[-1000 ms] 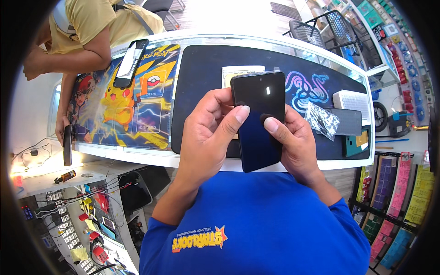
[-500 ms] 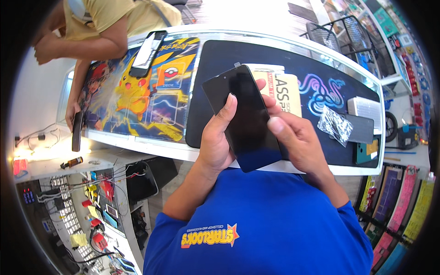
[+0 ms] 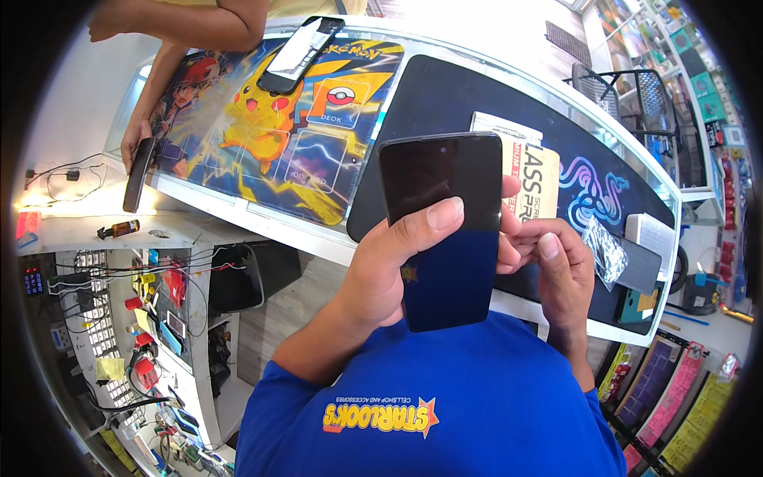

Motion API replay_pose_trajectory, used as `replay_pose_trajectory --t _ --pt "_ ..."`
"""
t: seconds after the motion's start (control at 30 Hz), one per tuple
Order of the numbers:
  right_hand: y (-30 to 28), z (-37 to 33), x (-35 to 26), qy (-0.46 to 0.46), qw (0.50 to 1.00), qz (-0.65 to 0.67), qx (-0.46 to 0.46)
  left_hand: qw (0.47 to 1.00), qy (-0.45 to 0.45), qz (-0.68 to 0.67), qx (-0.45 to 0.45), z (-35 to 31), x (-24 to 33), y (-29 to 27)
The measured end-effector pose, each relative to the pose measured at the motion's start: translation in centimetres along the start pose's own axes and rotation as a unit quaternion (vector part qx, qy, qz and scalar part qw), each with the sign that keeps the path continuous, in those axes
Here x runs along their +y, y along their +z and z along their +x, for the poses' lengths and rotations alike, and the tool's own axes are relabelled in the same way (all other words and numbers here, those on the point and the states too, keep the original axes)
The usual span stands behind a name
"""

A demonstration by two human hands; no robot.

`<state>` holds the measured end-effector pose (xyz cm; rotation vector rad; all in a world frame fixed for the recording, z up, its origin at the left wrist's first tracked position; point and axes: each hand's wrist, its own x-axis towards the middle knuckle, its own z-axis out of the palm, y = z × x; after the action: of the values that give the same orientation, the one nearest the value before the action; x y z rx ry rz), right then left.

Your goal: The person applies adhesive to the edges of a smartphone back cover, then aligns and presses the back cover onto the phone chassis. The person repeatedly presses along the edges to secure the cover and inspects the assembled device.

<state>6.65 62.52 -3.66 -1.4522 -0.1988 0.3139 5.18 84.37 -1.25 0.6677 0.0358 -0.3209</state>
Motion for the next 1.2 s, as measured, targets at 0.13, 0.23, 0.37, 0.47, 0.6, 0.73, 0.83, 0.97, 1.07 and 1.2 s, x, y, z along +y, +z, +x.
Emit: replay_pose_trajectory --t 0.13,0.23,0.37,0.47,0.6,0.73,0.83,0.97,1.07,1.2 --pt "0.5 0.5 -0.8 -0.01 1.0 0.003 -0.005 0.999 -0.028 -0.006 0.028 -0.3 0.1 0.7" --pt "0.6 0.7 -0.8 -0.001 1.0 -0.015 -0.003 0.997 -0.051 -0.021 0.058 -0.6 0.2 1.1" --pt "0.9 0.9 -1.1 0.004 1.0 -0.021 0.008 0.995 -0.077 -0.033 0.062 -0.4 0.2 0.9" --pt "0.9 1.0 -1.1 0.008 1.0 -0.013 0.011 0.994 -0.084 -0.032 0.061 -0.2 0.2 0.8" --pt "0.7 1.3 -1.0 0.0 1.0 -0.007 0.001 0.995 -0.082 -0.028 0.05 0.2 0.3 0.7" --pt "0.8 1.3 -0.8 0.005 1.0 0.003 0.01 0.995 -0.087 -0.018 0.039 0.5 0.1 0.4" --pt "0.6 1.3 -0.6 0.009 1.0 0.004 0.014 0.993 -0.104 -0.005 0.055 0.7 0.3 0.7" --pt "-0.1 1.6 -0.7 0.041 0.997 0.038 -0.051 0.997 -0.068 0.005 0.043 1.1 -0.2 0.6" --pt "0.3 1.1 0.4 0.116 0.97 0.196 -0.09 0.998 -0.02 0.041 0.032 1.8 -0.7 1.1" --pt "2.2 0.9 -1.1 0.234 0.872 0.422 -0.084 0.994 0.02 0.106 -0.03 3.3 -0.2 1.8"
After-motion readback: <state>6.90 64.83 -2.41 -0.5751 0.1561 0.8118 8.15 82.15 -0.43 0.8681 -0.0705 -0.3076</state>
